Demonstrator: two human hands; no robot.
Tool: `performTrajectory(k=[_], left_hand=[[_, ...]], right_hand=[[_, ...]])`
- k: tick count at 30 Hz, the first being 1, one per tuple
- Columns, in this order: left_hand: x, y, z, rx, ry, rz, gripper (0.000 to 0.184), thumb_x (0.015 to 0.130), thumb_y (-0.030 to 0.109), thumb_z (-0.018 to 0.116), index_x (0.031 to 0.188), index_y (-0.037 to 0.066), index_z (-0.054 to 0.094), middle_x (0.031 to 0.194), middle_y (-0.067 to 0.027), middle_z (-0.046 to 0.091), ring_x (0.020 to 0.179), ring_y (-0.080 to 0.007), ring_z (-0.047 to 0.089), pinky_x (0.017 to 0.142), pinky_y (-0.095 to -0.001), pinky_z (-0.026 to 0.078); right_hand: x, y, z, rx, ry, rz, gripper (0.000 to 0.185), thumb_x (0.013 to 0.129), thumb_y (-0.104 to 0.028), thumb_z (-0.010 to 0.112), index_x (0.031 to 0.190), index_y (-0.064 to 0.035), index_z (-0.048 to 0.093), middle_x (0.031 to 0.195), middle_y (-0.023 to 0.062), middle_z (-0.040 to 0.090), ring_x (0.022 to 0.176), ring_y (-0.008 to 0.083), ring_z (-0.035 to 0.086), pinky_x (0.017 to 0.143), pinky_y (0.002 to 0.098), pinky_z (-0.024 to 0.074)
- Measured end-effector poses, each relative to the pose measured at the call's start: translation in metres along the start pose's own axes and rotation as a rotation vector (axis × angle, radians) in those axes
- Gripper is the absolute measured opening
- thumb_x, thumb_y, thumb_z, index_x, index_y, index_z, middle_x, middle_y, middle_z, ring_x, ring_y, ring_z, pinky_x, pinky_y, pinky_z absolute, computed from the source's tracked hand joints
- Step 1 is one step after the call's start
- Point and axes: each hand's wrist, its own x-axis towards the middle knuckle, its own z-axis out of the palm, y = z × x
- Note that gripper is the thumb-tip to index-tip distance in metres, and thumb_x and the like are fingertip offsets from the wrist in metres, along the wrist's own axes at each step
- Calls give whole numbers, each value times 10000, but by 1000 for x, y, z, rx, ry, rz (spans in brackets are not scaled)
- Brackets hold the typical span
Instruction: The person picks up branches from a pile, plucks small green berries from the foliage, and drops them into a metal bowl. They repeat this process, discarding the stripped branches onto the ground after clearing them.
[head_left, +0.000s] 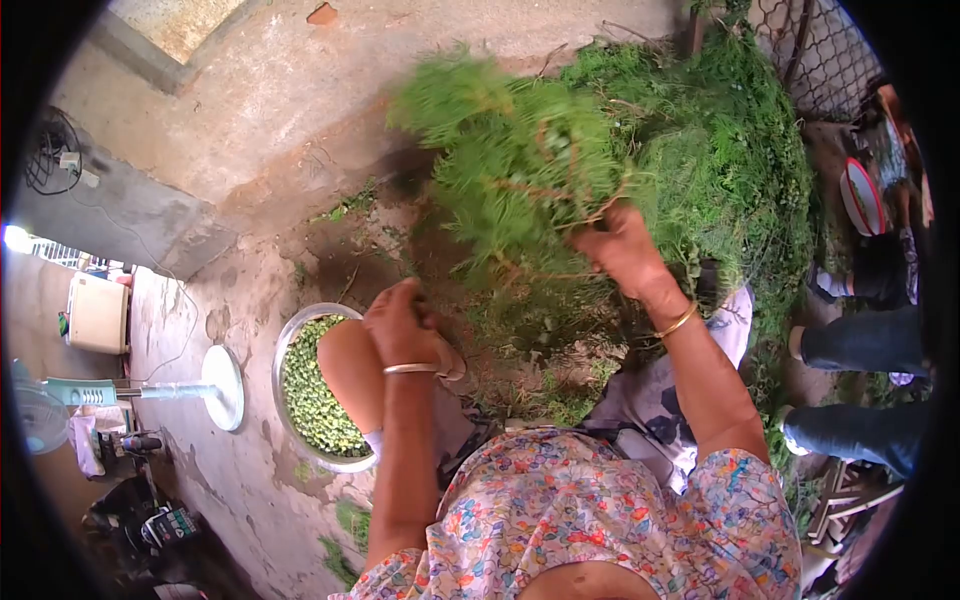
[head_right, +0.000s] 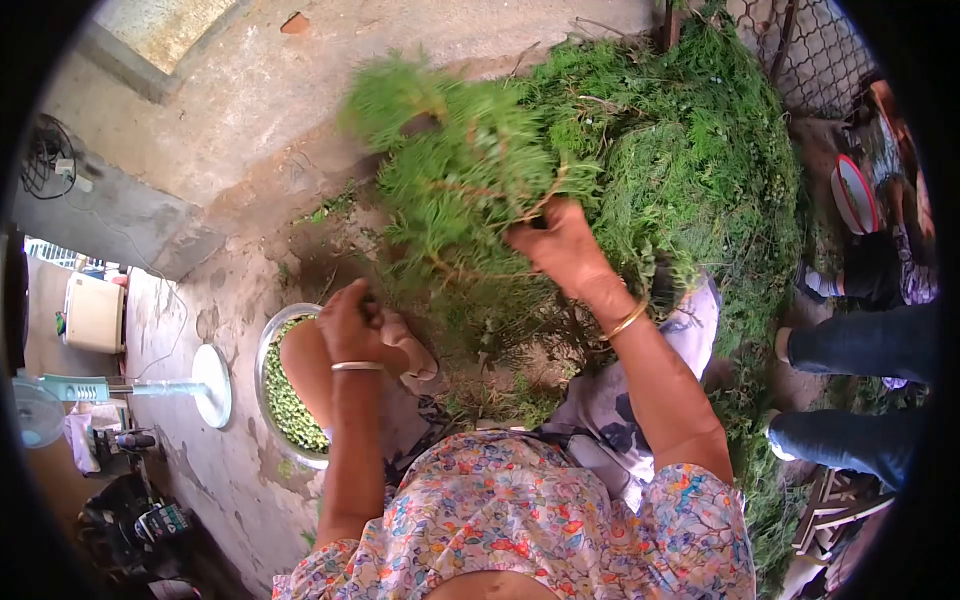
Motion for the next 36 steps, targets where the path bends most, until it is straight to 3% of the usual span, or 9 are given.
performTrajectory(k=[3, 8, 13, 16, 21, 26, 27, 31, 36], left_hand=[[29, 4, -37, -634, -359, -451, 163, 798, 88, 579, 941, 10, 587, 842, -137, 616, 639, -221, 562, 522, -334, 487], [-12, 8, -8, -770, -557, -501, 205, 839, 122, 519, 990, -5, 572, 960, -200, 607, 843, -321, 607, 734, -439, 567], [-29, 28, -16, -865, -624, -683, 227, 891, 196, 543, 996, -5, 565, 1023, -184, 566, 785, -239, 570, 536, -278, 519], [-26, 58, -58, -792, -605, -352, 221, 906, 199, 549, 1017, 8, 554, 998, -168, 562, 739, -174, 546, 430, -164, 423], [10, 90, -160, -274, -20, 296, 226, 868, 168, 621, 981, -17, 556, 876, -128, 617, 729, -206, 591, 557, -258, 473], [57, 68, -248, 567, 256, 294, 465, 868, 224, 595, 1253, -18, 498, 1215, -149, 551, 1131, -212, 491, 902, -413, 401], [90, 37, -289, 515, 266, 475, 411, 860, 178, 583, 1161, -100, 548, 1026, -154, 632, 878, -190, 586, 753, -281, 468], [89, 41, -299, 587, 553, 379, 325, 814, 40, 556, 1081, -146, 565, 889, -193, 637, 621, -177, 601, 493, -263, 510], [98, 22, -323, 248, 608, 307, 439, 675, -27, 596, 1095, -148, 557, 854, -173, 622, 639, -178, 581, 533, -272, 501]], right_hand=[[4, -2, -5, 113, 99, 75, 217, 741, -64, 701, 627, 0, 527, 562, 19, 515, 437, 85, 464, 388, 259, 392], [7, -1, -5, 313, 188, 11, 216, 725, -50, 711, 615, -46, 526, 598, 31, 556, 446, 90, 447, 381, 255, 361], [7, 5, -8, 307, 137, 27, 200, 713, -55, 720, 618, -51, 544, 613, 25, 564, 472, 94, 459, 402, 267, 368], [6, 2, -7, 276, 128, 46, 192, 712, -52, 719, 622, -45, 549, 605, 20, 557, 485, 95, 463, 408, 267, 365], [5, -2, -4, 296, 125, 30, 167, 713, -47, 719, 646, -21, 568, 605, 18, 551, 499, 102, 473, 407, 271, 364], [4, -6, -6, 294, 118, 37, 162, 716, -55, 724, 662, -8, 578, 617, 24, 560, 499, 97, 473, 398, 269, 354], [3, -9, -6, 281, 123, 45, 163, 716, -56, 726, 664, -8, 579, 616, 26, 561, 497, 96, 471, 398, 267, 352], [4, -2, -7, 279, 119, 54, 150, 720, -58, 722, 682, -8, 586, 627, 30, 568, 498, 94, 469, 401, 264, 350], [3, -7, -6, 309, 131, 76, 137, 727, -66, 715, 699, -11, 592, 649, 26, 574, 511, 90, 472, 410, 264, 353]])
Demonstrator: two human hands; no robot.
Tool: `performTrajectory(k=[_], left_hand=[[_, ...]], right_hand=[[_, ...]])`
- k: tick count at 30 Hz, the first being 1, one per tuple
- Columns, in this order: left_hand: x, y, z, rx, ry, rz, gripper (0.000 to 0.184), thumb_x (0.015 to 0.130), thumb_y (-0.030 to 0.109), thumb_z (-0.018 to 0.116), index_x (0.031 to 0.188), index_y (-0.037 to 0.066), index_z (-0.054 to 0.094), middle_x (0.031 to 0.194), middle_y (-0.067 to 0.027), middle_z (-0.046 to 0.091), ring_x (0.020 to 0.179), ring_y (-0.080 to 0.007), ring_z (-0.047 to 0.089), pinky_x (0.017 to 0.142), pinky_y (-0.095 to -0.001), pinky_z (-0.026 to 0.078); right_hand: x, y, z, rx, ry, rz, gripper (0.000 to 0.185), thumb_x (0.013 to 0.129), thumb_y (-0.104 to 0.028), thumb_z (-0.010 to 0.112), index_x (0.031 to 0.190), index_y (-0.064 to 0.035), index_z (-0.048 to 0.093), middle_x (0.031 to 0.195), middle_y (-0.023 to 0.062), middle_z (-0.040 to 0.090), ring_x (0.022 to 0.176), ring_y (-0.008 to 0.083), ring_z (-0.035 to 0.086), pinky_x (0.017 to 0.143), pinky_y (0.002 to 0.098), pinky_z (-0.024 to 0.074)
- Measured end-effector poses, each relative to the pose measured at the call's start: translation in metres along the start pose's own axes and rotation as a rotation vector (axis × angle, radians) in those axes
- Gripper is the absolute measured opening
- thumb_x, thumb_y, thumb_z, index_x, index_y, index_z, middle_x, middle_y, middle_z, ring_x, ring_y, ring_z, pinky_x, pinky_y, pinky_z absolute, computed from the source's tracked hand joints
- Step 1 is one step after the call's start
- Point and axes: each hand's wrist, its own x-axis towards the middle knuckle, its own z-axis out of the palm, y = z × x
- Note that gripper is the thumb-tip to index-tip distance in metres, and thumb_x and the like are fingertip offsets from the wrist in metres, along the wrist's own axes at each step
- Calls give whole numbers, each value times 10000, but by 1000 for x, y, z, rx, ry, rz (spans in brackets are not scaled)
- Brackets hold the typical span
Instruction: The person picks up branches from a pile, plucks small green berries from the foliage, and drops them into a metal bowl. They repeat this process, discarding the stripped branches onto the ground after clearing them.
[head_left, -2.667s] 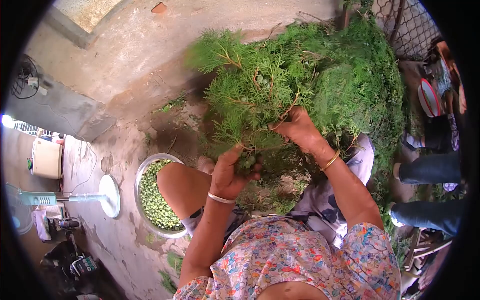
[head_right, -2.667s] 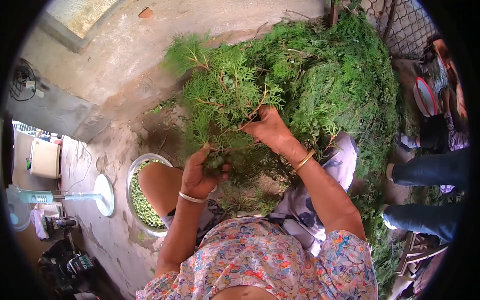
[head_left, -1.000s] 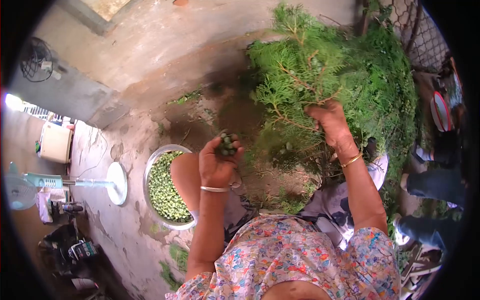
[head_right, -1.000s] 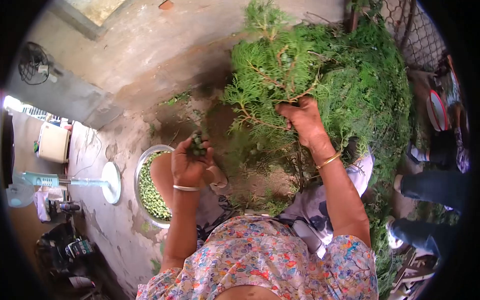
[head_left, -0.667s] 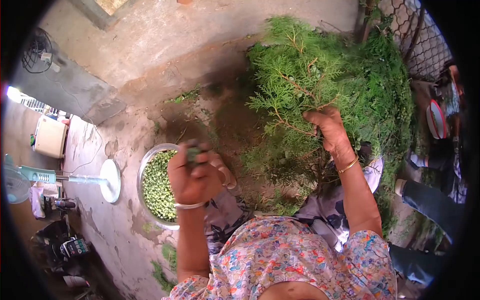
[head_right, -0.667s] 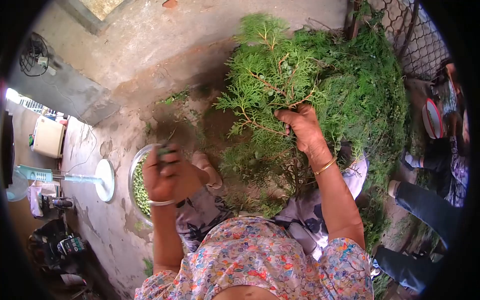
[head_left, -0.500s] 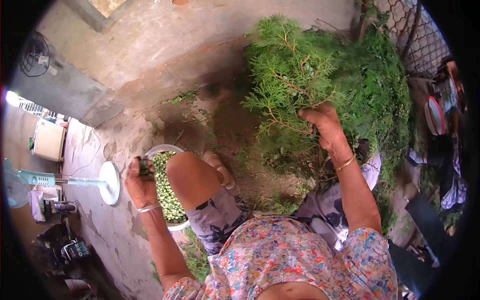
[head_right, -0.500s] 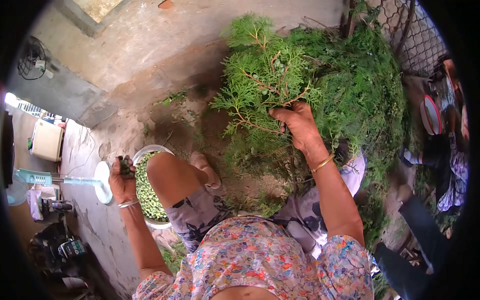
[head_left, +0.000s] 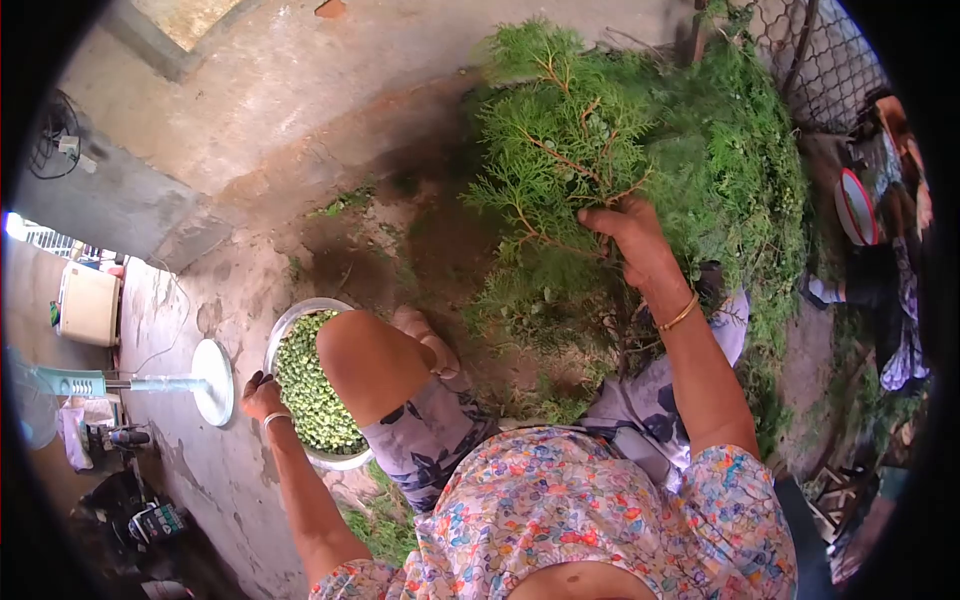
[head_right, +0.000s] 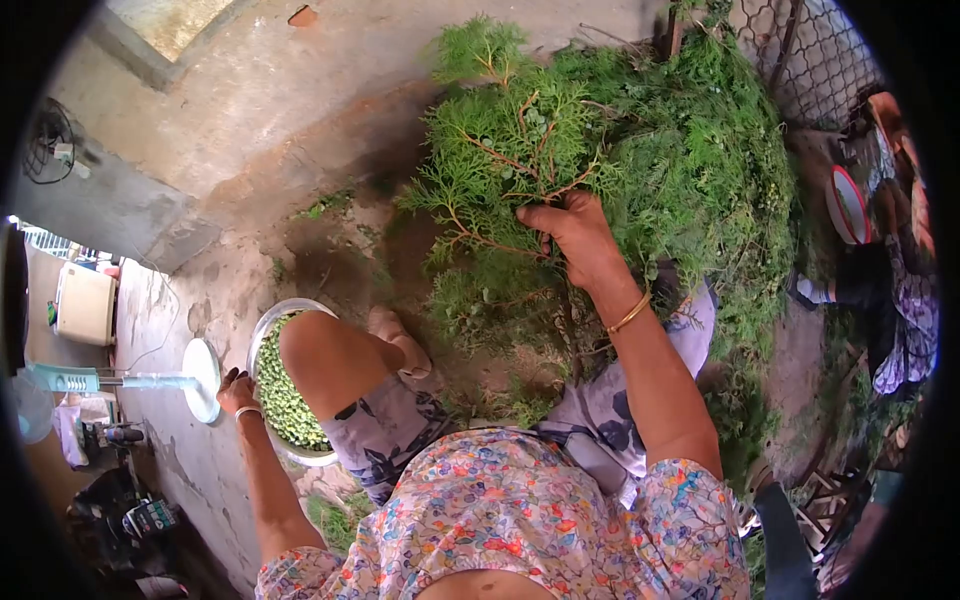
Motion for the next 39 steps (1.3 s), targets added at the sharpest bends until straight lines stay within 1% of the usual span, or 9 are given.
performTrajectory(k=[4, 6, 7, 9, 13, 19, 22, 33, 39], left_hand=[[-5, 7, 7, 427, -64, 145, 620, 567, -3, 611, 1165, -136, 519, 839, -135, 598, 723, -215, 551, 685, -259, 430], [-6, 13, 12, 697, 56, 374, 618, 600, 25, 651, 1184, -122, 511, 921, -151, 617, 751, -229, 572, 702, -274, 456], [14, -3, 12, 704, 158, 674, 521, 684, 60, 658, 1158, -113, 526, 979, -155, 623, 768, -224, 593, 678, -289, 487], [-60, 78, 55, 201, -7, 407, 400, 772, 69, 617, 1118, -115, 540, 1013, -173, 617, 763, -207, 606, 623, -288, 506], [-185, 165, 119, -47, -547, 252, 207, 813, 94, 604, 957, -51, 636, 722, -60, 624, 606, -101, 561, 517, -210, 442], [-303, 170, 197, -199, -1259, -421, 165, 855, 190, 615, 878, 30, 582, 694, -94, 618, 522, -128, 549, 420, -221, 406], [-310, 160, 205, -210, -1360, -412, 158, 855, 188, 615, 870, 41, 559, 708, -106, 617, 540, -138, 554, 403, -223, 388], [-308, 153, 216, -329, -1304, -604, 171, 828, 143, 655, 891, 13, 563, 717, -89, 599, 552, -140, 531, 424, -227, 366], [-310, 156, 214, -179, -942, -36, 105, 802, 73, 674, 844, 8, 603, 697, -56, 596, 493, -95, 506, 432, -203, 386]], right_hand=[[1, 1, -2, -6, 8, -12, 140, 725, -66, 716, 697, -15, 589, 639, 19, 569, 509, 87, 472, 411, 261, 353], [3, 3, -3, 11, 8, -22, 141, 723, -64, 718, 695, -15, 589, 632, 17, 565, 504, 86, 470, 409, 258, 352], [4, 4, -3, 25, 5, -34, 142, 722, -63, 720, 693, -15, 589, 624, 15, 561, 499, 86, 469, 407, 254, 351], [2, 1, -4, 23, -6, -27, 141, 722, -62, 720, 691, -14, 591, 621, 15, 561, 496, 85, 469, 405, 252, 351], [2, -1, -1, 13, -18, -9, 140, 725, -56, 718, 681, -11, 593, 614, 16, 561, 487, 83, 466, 403, 252, 353], [0, -2, 1, 8, -87, 25, 131, 726, -57, 716, 699, 14, 609, 628, 34, 583, 490, 97, 475, 414, 258, 367], [0, 3, 2, 18, -81, -21, 127, 724, -54, 712, 712, 25, 614, 646, 45, 596, 500, 105, 485, 417, 263, 371], [-5, 1, 6, -31, -171, 45, 114, 725, -13, 700, 784, 35, 615, 670, 48, 607, 522, 99, 503, 419, 251, 385], [-2, 7, 4, -46, -236, 79, 118, 737, -30, 693, 782, 35, 605, 671, 39, 593, 514, 98, 498, 410, 253, 385]])
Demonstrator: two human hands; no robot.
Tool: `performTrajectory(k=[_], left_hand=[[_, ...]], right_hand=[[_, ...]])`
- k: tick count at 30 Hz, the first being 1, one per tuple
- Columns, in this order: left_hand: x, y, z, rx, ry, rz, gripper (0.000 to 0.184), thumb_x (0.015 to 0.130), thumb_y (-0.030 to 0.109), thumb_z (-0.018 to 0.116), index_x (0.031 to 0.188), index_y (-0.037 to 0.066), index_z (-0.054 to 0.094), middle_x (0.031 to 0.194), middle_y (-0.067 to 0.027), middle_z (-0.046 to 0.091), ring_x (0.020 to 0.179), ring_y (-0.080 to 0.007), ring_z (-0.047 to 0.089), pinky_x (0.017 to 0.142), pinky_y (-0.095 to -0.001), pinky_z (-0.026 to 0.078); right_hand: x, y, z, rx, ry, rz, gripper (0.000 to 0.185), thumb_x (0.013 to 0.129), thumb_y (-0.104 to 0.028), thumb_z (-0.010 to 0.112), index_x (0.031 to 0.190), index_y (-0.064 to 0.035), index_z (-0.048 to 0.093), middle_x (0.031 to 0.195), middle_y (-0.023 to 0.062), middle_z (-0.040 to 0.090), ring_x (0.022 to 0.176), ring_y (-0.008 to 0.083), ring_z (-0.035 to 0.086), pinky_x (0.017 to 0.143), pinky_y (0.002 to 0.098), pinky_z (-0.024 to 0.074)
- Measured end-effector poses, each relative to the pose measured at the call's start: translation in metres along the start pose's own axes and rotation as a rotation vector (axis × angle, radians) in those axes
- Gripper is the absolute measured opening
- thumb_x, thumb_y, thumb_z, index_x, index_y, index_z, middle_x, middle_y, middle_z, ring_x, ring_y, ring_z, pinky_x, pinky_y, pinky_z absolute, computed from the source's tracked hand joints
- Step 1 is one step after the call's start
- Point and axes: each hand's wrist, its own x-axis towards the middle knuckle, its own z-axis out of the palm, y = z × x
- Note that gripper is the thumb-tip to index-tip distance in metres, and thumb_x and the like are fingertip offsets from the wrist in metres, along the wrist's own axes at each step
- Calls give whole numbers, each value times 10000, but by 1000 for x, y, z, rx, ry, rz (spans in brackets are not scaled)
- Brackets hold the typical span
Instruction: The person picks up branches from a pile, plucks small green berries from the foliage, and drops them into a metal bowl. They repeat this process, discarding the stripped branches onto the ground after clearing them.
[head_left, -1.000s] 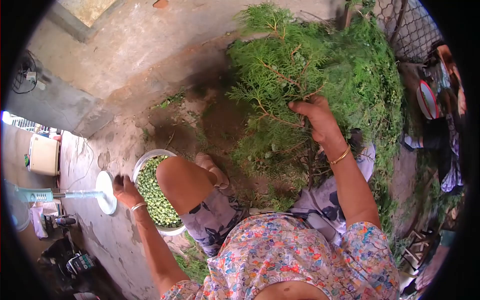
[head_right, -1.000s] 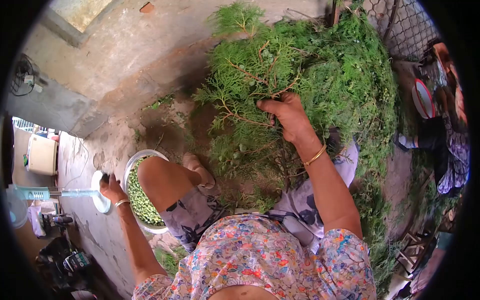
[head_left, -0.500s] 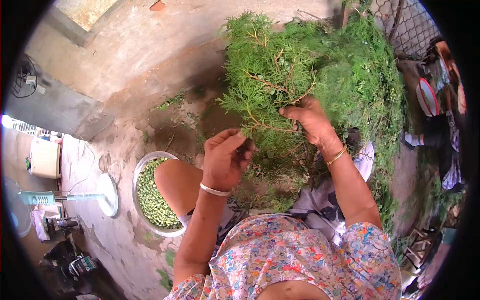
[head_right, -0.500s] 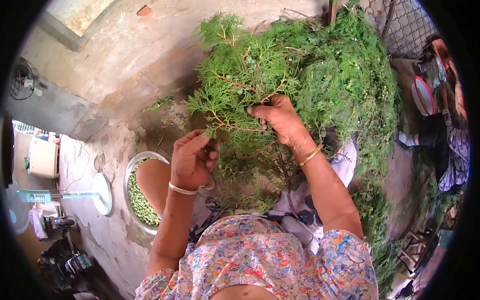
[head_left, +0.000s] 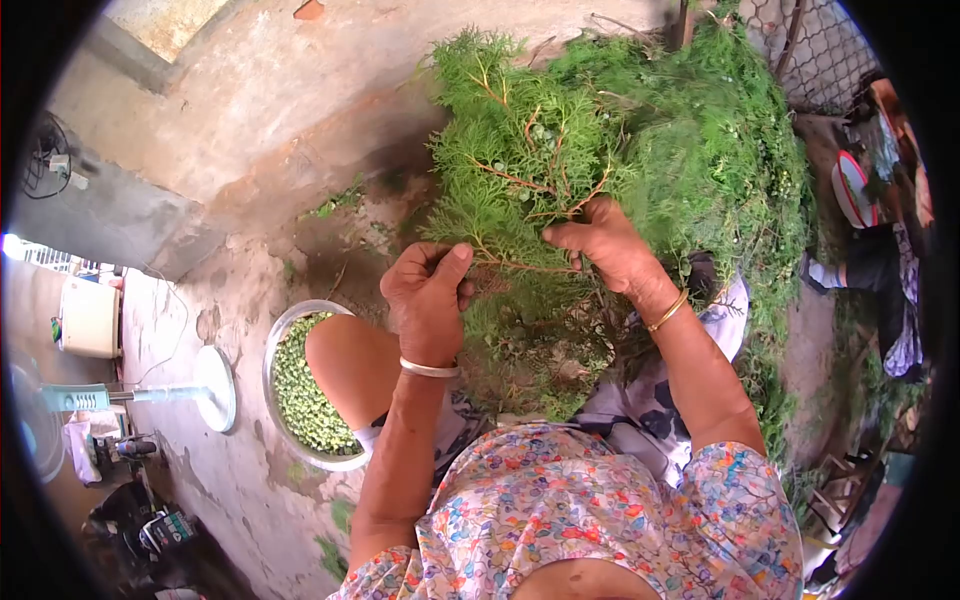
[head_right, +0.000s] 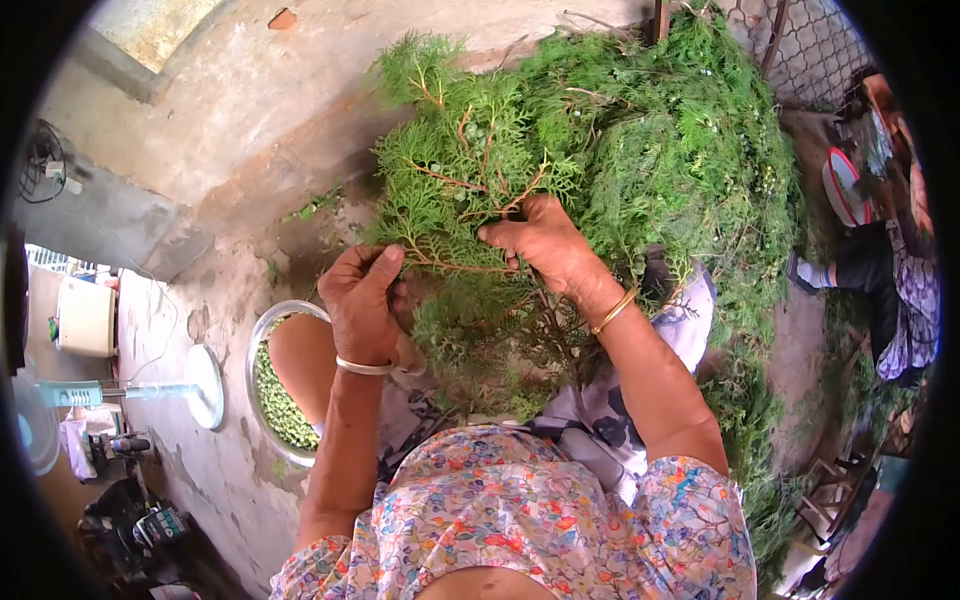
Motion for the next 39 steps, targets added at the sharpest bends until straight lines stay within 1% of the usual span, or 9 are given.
performTrajectory(k=[6, 9, 19, 25, 28, 31, 34, 37, 39], left_hand=[[11, -16, -7, 338, 225, 280, 70, 815, 37, 637, 834, -18, 597, 682, -48, 594, 489, -88, 504, 434, -201, 396], [22, -12, -26, -79, 222, 107, 79, 836, 62, 624, 852, -12, 602, 681, -50, 595, 496, -98, 510, 434, -210, 399], [-6, -11, 3, -70, -366, -217, 142, 835, 134, 650, 824, -2, 611, 628, 18, 519, 473, -86, 485, 402, -216, 380], [-5, -12, -5, 140, -102, -51, 116, 809, 93, 666, 819, -15, 624, 609, -4, 540, 469, -64, 471, 404, -211, 359], [0, -21, -12, 49, 65, -39, 130, 816, 106, 669, 790, 1, 598, 597, -11, 542, 451, -68, 461, 386, -222, 353], [18, -25, -43, -378, 175, -75, 179, 848, 172, 651, 771, 34, 568, 594, -26, 556, 453, -78, 473, 375, -228, 350], [-2, -19, -54, -291, -52, -310, 246, 906, 290, 569, 791, 73, 576, 685, -61, 604, 546, -94, 534, 406, -211, 371], [-29, -18, -22, -284, -243, -365, 213, 870, 248, 631, 827, 43, 593, 688, -58, 611, 559, -107, 553, 440, -212, 401], [-38, -36, -3, -67, -261, -159, 199, 827, 212, 674, 851, 30, 597, 676, -69, 612, 559, -135, 566, 459, -239, 419]], right_hand=[[1, 3, 0, 14, 103, -3, 145, 723, -43, 701, 744, 25, 575, 650, 44, 577, 492, 106, 492, 397, 258, 383], [4, 5, -7, -16, 137, -4, 168, 711, -51, 708, 716, 9, 551, 651, 55, 577, 492, 121, 494, 399, 269, 384], [-5, -7, -3, -14, 144, 4, 162, 702, -44, 705, 756, 38, 576, 663, 47, 577, 517, 107, 484, 405, 265, 380], [-7, -7, 0, -48, 65, 13, 149, 706, -49, 706, 704, 44, 590, 632, 46, 578, 501, 113, 500, 403, 269, 388], [-6, -2, -4, -35, 73, 20, 130, 724, -34, 683, 737, 41, 578, 617, 30, 535, 507, 107, 472, 413, 269, 377], [-5, -2, -11, -33, 171, 12, 143, 719, -47, 687, 739, 38, 574, 621, 26, 531, 504, 106, 465, 412, 275, 373], [-4, -7, -13, -4, 178, 15, 146, 715, -53, 690, 725, 31, 571, 614, 27, 531, 487, 109, 452, 410, 276, 367], [-3, -6, -11, 11, 183, 13, 148, 712, -57, 693, 728, 30, 575, 617, 29, 537, 478, 110, 447, 406, 272, 364], [-4, -5, -12, 18, 200, 6, 149, 712, -58, 695, 747, 36, 585, 627, 32, 551, 477, 107, 449, 400, 262, 362]])
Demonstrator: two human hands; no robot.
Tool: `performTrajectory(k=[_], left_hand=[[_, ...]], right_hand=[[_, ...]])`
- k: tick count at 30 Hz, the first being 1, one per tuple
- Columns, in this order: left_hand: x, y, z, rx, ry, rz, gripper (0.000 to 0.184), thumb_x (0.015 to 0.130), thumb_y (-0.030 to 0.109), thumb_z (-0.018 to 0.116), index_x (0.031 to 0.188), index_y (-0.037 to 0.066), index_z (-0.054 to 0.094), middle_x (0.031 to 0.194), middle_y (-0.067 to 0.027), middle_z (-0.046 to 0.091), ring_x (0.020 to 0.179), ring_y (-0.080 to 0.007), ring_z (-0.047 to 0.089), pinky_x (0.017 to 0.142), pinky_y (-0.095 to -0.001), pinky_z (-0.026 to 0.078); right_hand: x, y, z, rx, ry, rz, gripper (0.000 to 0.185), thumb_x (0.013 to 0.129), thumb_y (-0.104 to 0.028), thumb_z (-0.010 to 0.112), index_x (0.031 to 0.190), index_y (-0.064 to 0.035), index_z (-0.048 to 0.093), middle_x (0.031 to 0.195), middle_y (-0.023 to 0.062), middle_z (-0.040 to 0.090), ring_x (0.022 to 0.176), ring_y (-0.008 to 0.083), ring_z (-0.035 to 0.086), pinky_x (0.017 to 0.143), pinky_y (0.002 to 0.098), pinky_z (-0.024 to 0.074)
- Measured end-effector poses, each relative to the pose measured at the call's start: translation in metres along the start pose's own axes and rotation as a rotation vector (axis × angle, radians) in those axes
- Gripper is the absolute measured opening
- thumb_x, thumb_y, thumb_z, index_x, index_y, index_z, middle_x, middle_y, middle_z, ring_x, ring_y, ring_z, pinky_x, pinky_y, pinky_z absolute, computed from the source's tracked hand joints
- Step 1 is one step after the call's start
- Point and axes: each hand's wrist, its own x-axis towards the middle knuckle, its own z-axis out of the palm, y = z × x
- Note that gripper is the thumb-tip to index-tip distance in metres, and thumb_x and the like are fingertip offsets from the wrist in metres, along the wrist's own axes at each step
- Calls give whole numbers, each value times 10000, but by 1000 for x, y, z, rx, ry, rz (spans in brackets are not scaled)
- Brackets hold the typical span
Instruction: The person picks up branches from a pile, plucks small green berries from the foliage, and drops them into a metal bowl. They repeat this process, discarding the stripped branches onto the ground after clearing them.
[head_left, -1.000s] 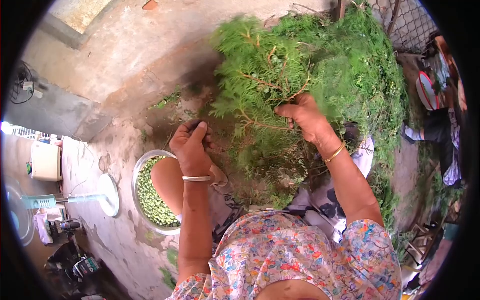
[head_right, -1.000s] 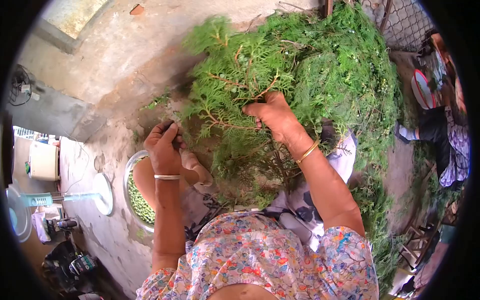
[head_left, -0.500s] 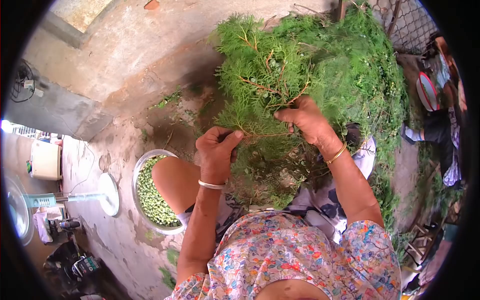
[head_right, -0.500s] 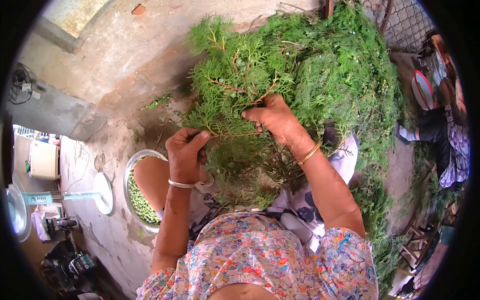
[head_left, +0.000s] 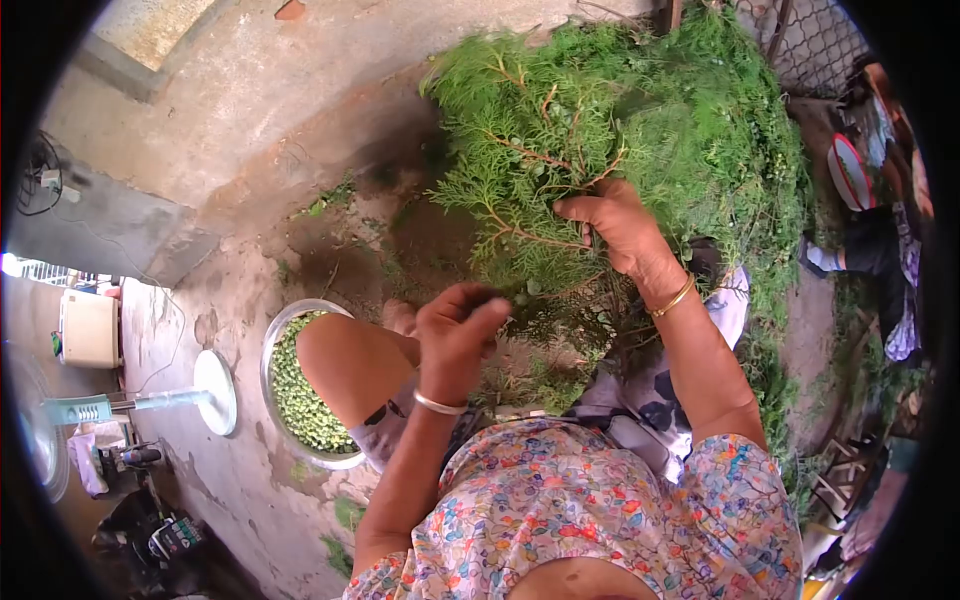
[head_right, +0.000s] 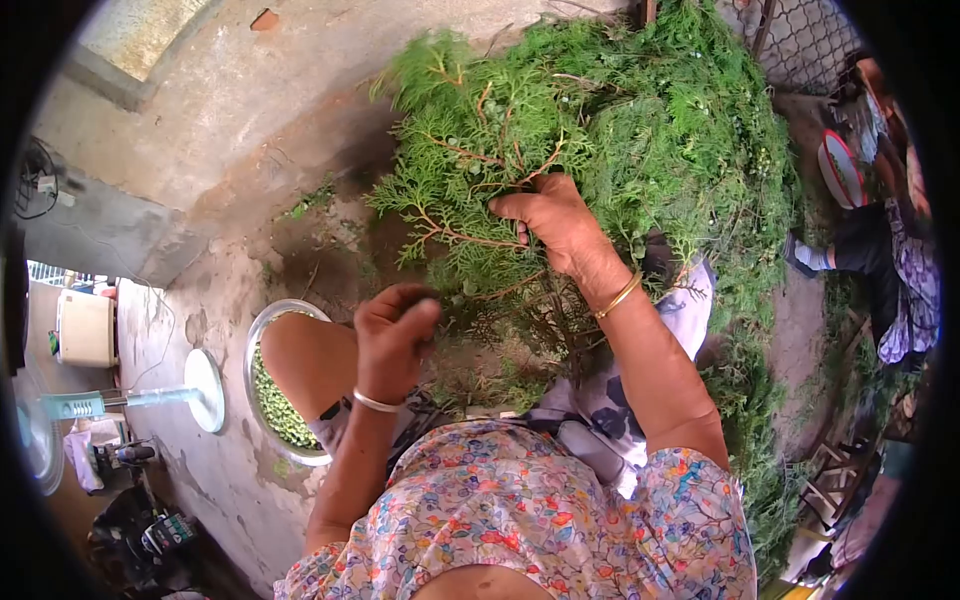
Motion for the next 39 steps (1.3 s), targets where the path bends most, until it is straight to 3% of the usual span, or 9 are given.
performTrajectory(k=[4, 6, 9, 14, 20, 30, 33, 35, 39], left_hand=[[7, -17, 15, 723, -107, 364, 294, 697, 103, 758, 922, 8, 595, 679, -112, 611, 578, -212, 593, 522, -307, 453], [7, -18, 19, 743, -116, 440, 303, 688, 91, 741, 949, 30, 598, 670, -147, 591, 553, -255, 574, 525, -338, 443], [7, -19, 18, 763, -218, 484, 246, 723, 86, 720, 931, 7, 613, 646, -115, 605, 518, -197, 557, 512, -302, 440], [1, -10, 11, 326, -56, 39, 160, 786, 86, 689, 909, -2, 639, 702, -9, 616, 564, -71, 514, 494, -199, 394], [3, -13, 10, -144, 58, -240, 73, 811, 123, 670, 827, 72, 620, 716, 21, 566, 509, -73, 470, 424, -206, 333], [1, -6, 11, -411, 56, -346, 131, 819, 124, 664, 750, 73, 565, 652, 45, 475, 452, -64, 386, 388, -214, 288], [-1, -3, 9, -310, 47, -335, 106, 826, 123, 651, 767, 68, 582, 641, 41, 471, 430, -63, 373, 383, -213, 289], [-3, -1, 5, 138, -5, -99, 60, 834, 126, 619, 847, 74, 591, 678, 15, 549, 403, -72, 392, 363, -202, 292], [0, 13, -43, 0, 206, -151, 87, 840, 121, 589, 888, 49, 596, 692, -22, 567, 459, -80, 445, 373, -204, 320]], right_hand=[[0, 4, 4, -3, -14, 18, 163, 710, -60, 698, 771, 49, 593, 644, 42, 567, 484, 106, 460, 397, 260, 364], [1, 3, 5, -18, -49, 28, 174, 706, -62, 702, 772, 62, 599, 653, 54, 577, 503, 110, 472, 411, 269, 373], [1, 2, 4, -35, -63, 32, 163, 705, -59, 701, 746, 61, 599, 645, 56, 573, 521, 115, 477, 428, 279, 381], [3, 7, 4, -22, -35, 19, 158, 706, -54, 697, 745, 69, 604, 637, 55, 570, 528, 125, 480, 438, 287, 386], [-1, 5, 7, 86, -47, 21, 131, 720, -40, 692, 742, 57, 607, 647, 60, 578, 505, 133, 487, 436, 287, 397], [2, 5, 7, 172, -19, 25, 116, 730, -30, 691, 717, 41, 601, 649, 59, 576, 494, 143, 476, 427, 292, 393], [2, 5, 7, 179, 3, 29, 121, 727, -30, 696, 690, 38, 603, 638, 58, 571, 497, 140, 470, 432, 285, 391], [6, 11, 3, 168, 26, 40, 115, 722, -26, 697, 680, 35, 609, 626, 55, 568, 496, 137, 466, 435, 283, 388], [16, 11, -17, 180, 172, -42, 100, 706, -22, 699, 662, 30, 625, 594, 41, 560, 497, 126, 457, 442, 276, 373]])
